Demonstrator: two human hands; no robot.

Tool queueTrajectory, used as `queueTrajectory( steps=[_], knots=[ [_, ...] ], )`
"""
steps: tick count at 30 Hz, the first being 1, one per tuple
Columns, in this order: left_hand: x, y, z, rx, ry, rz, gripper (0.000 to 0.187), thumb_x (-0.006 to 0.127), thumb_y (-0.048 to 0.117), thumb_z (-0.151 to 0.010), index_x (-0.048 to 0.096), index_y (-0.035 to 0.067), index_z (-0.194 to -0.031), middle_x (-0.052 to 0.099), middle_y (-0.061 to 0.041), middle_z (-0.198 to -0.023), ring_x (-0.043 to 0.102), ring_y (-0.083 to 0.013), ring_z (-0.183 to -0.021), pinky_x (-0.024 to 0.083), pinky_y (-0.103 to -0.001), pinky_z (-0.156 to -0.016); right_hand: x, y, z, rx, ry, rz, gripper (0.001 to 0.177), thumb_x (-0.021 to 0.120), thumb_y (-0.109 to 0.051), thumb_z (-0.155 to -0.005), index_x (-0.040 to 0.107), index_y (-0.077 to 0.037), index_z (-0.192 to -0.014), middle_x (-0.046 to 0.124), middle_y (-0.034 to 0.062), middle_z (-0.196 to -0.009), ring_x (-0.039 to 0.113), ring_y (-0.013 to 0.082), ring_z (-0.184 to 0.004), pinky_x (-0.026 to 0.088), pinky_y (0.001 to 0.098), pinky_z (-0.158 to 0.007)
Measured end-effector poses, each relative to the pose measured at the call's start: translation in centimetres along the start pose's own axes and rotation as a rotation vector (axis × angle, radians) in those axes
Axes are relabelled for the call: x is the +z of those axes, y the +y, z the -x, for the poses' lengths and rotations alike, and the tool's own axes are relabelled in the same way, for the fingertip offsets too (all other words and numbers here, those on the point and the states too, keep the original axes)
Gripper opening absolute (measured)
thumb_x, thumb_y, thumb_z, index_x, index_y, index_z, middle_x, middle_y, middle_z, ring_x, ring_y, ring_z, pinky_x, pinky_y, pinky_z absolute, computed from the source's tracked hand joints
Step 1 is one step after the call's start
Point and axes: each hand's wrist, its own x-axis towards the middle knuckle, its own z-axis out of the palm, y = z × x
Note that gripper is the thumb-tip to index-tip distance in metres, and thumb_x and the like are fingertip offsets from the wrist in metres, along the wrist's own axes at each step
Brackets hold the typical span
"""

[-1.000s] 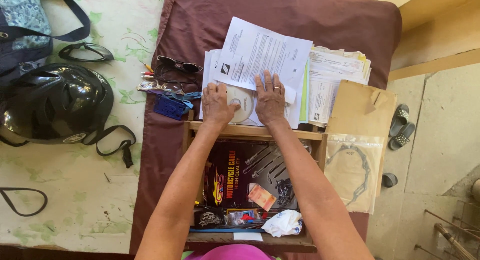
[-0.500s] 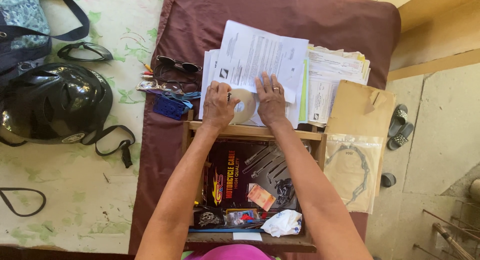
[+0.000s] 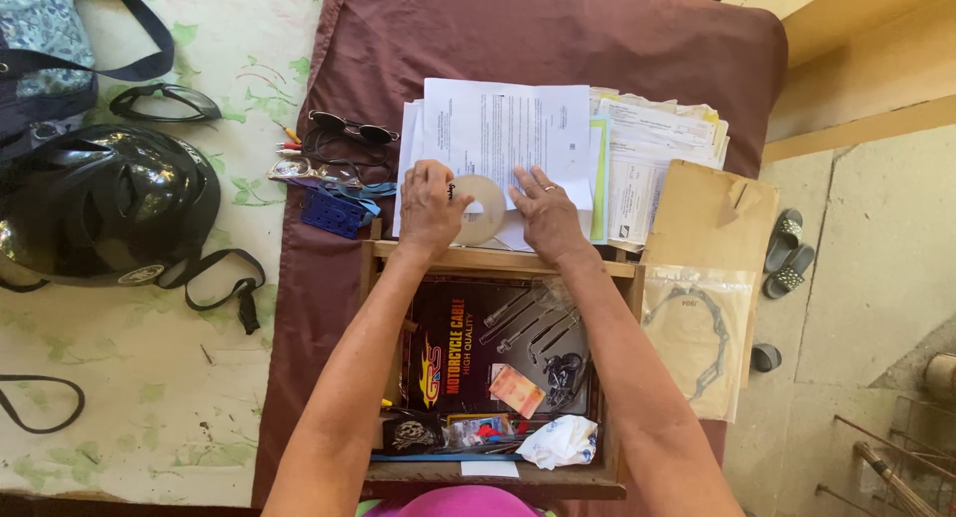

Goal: The person sorts through papers and small items in a wooden drawer, stacking documents and arranging a CD and other objects on the surface above the drawer.

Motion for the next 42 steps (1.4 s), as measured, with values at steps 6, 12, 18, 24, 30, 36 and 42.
queueTrajectory(
  steps=[6,12,18,24,30,36,42],
  knots=[
    [1.2,-1.0,-0.2,-0.040,-0.050,-0.174,0.040,0.086,0.030,-0.079,0.057,0.011,-0.099,0.052,-0.011,-0.111,0.057,-0.0390,-0.109,0.049,-0.050,-0.089,-1.1,0.0,0.0,-0.014,-0.021,-0.031,0.045,0.067,-0.038,-0.089,0.072,-0.024,-0.131,0.057,0.0009,-0.152,0.051,0.0307,-0.142,0.046,0.0432,-0.108],
    [-1.0,1.7,-0.2,0.002,-0.119,-0.273,0.040,0.085,0.032,-0.078,0.060,0.009,-0.100,0.052,-0.011,-0.114,0.056,-0.0383,-0.112,0.049,-0.048,-0.090,5.0,3.4,-2.5,-0.028,0.218,-0.032,0.026,0.058,-0.033,-0.098,0.071,-0.028,-0.119,0.071,-0.0032,-0.118,0.068,0.0253,-0.114,0.051,0.0416,-0.094],
    [-1.5,2.1,-0.4,0.004,-0.134,-0.280,0.033,0.083,0.029,-0.081,0.064,0.010,-0.100,0.054,-0.010,-0.112,0.058,-0.0359,-0.111,0.050,-0.045,-0.088,-3.4,0.1,-8.1,0.085,0.216,-0.025,0.054,0.068,-0.026,-0.097,0.055,-0.013,-0.148,0.052,0.0148,-0.149,0.047,0.0397,-0.139,0.040,0.0490,-0.109],
    [-2.0,2.7,-0.3,-0.067,-0.086,-0.284,0.029,0.081,0.028,-0.087,0.063,0.008,-0.096,0.054,-0.011,-0.107,0.061,-0.0342,-0.103,0.053,-0.044,-0.083,-5.6,0.8,-13.1,0.202,-0.033,-0.037,0.061,0.059,-0.027,-0.106,0.037,-0.012,-0.160,0.037,0.0201,-0.162,0.030,0.0455,-0.150,0.026,0.0543,-0.119],
    [-2.2,3.2,-0.3,-0.171,-0.124,-0.291,0.029,0.081,0.027,-0.088,0.063,0.007,-0.099,0.056,-0.012,-0.105,0.067,-0.0318,-0.093,0.059,-0.042,-0.072,-0.3,4.2,-15.0,0.246,-0.151,0.000,0.060,0.057,-0.045,-0.104,0.042,-0.023,-0.157,0.043,0.0125,-0.158,0.034,0.0403,-0.150,0.024,0.0567,-0.120],
    [-2.0,2.9,-0.6,-0.180,-0.128,-0.230,0.026,0.074,0.027,-0.092,0.062,0.005,-0.097,0.055,-0.013,-0.102,0.068,-0.0339,-0.091,0.061,-0.046,-0.070,-0.2,4.2,-13.8,0.198,0.058,0.003,0.053,0.070,-0.042,-0.094,0.061,-0.019,-0.141,0.053,0.0114,-0.128,0.055,0.0393,-0.125,0.038,0.0519,-0.107],
    [-1.4,1.8,0.0,-0.199,-0.062,-0.204,0.030,0.073,0.032,-0.092,0.059,0.006,-0.095,0.056,-0.014,-0.100,0.069,-0.0372,-0.089,0.061,-0.049,-0.068,0.4,4.4,-13.5,0.191,0.225,-0.049,0.048,0.082,-0.035,-0.084,0.067,-0.013,-0.123,0.047,0.0088,-0.107,0.061,0.0400,-0.103,0.046,0.0500,-0.096]
  ],
)
